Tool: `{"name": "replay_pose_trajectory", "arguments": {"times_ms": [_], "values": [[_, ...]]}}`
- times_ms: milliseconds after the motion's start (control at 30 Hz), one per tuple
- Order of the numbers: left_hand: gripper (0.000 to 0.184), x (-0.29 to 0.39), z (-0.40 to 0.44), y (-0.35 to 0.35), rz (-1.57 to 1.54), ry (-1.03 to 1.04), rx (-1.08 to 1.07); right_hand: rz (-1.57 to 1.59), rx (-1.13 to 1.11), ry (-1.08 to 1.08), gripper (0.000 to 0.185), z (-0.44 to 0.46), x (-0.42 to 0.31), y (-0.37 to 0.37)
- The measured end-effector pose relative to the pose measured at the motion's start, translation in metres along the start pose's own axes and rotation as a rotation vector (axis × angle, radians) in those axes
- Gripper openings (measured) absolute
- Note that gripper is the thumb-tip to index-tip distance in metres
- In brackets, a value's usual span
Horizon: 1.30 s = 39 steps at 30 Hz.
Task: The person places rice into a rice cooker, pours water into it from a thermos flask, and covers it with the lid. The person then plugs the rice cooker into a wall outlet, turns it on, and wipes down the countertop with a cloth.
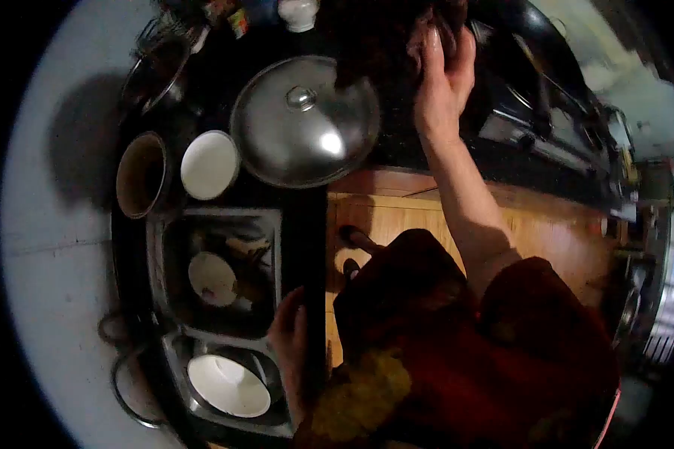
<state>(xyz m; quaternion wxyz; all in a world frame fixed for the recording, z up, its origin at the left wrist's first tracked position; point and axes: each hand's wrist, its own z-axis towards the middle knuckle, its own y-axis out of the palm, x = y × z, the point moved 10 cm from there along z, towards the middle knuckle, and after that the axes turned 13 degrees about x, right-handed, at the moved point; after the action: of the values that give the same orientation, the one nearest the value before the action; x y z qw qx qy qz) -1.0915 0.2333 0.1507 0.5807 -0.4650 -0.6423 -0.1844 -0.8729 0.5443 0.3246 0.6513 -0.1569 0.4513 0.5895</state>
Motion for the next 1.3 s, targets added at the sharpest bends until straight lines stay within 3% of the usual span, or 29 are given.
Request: {"name": "replay_pose_trajectory", "arguments": {"times_ms": [33,100,167,233,300,367,433,567,633,667,700,767,800,833,867,900,967,1033,1067,1100,1167,1233,1300], "values": [[0.029,0.009,0.002,0.011,0.023,0.008,-0.054,-0.106,0.053,-0.059,0.032,0.004,0.017,-0.038],[0.029,-0.004,0.004,0.033,0.055,0.0,-0.153,-0.557,-0.065,-0.234,0.034,-0.01,0.022,-0.079],[0.028,-0.019,0.0,0.056,0.065,0.025,-0.261,-1.018,-0.283,-0.344,0.038,-0.045,0.077,-0.102],[0.028,-0.022,-0.013,0.078,0.086,0.048,-0.353,-1.182,-0.358,-0.345,0.04,-0.097,0.142,-0.124],[0.026,-0.02,-0.019,0.104,0.204,0.098,-0.44,-1.149,-0.332,-0.411,0.036,-0.082,0.143,-0.113],[0.025,-0.009,-0.026,0.134,0.304,0.165,-0.53,-1.142,-0.443,-0.228,0.036,-0.071,0.171,-0.127],[0.024,0.016,-0.04,0.163,0.389,0.234,-0.606,-1.201,-0.547,-0.259,0.05,-0.074,0.152,-0.152],[0.025,0.021,-0.051,0.221,0.39,0.313,-0.649,-1.071,-0.595,-0.299,0.04,-0.056,0.088,-0.284],[0.026,0.026,-0.066,0.247,0.305,0.316,-0.631,-1.24,-0.429,-0.234,0.041,-0.04,0.084,-0.415],[0.026,0.031,-0.077,0.263,0.297,0.335,-0.653,-1.492,-0.426,-0.171,0.044,-0.02,0.063,-0.474],[0.026,0.044,-0.091,0.259,0.295,0.36,-0.709,-1.68,-0.236,-0.214,0.047,-0.018,0.023,-0.541],[0.028,0.056,-0.109,0.281,0.299,0.476,-0.734,-1.559,0.45,0.245,0.041,-0.034,0.015,-0.749],[0.029,0.075,-0.128,0.298,0.317,0.575,-0.738,-0.964,0.821,0.368,0.033,-0.062,0.033,-0.88],[0.031,0.086,-0.146,0.32,0.339,0.66,-0.746,-1.28,0.994,0.419,0.029,-0.07,-0.029,-0.896],[0.034,0.071,-0.151,0.343,0.281,0.533,-0.767,-1.218,0.941,0.503,0.03,-0.08,-0.032,-0.928],[0.037,0.058,-0.158,0.367,0.218,0.407,-0.789,-1.073,0.92,0.502,0.03,-0.074,-0.056,-0.906],[0.042,0.066,-0.192,0.424,0.335,0.568,-0.831,-0.904,0.855,0.53,0.029,-0.063,-0.083,-0.872],[0.056,0.081,-0.238,0.492,0.509,0.816,-0.901,-0.74,0.598,0.456,0.028,-0.053,-0.063,-0.838],[0.063,0.102,-0.267,0.521,0.367,0.82,-0.92,-0.54,0.504,0.678,0.03,-0.042,-0.074,-0.784],[0.07,0.12,-0.293,0.547,0.223,0.82,-0.933,-0.54,0.389,0.719,0.03,-0.036,-0.075,-0.751],[0.074,0.124,-0.321,0.586,0.105,0.69,-0.964,-0.227,0.203,0.885,0.033,-0.028,-0.098,-0.675],[0.066,0.141,-0.332,0.614,-0.283,0.335,-0.963,-0.371,-0.147,0.515,0.038,-0.01,-0.106,-0.636],[0.045,0.14,-0.313,0.627,-0.363,0.05,-0.884,-0.551,-0.251,0.587,0.041,-0.005,-0.108,-0.635]]}}
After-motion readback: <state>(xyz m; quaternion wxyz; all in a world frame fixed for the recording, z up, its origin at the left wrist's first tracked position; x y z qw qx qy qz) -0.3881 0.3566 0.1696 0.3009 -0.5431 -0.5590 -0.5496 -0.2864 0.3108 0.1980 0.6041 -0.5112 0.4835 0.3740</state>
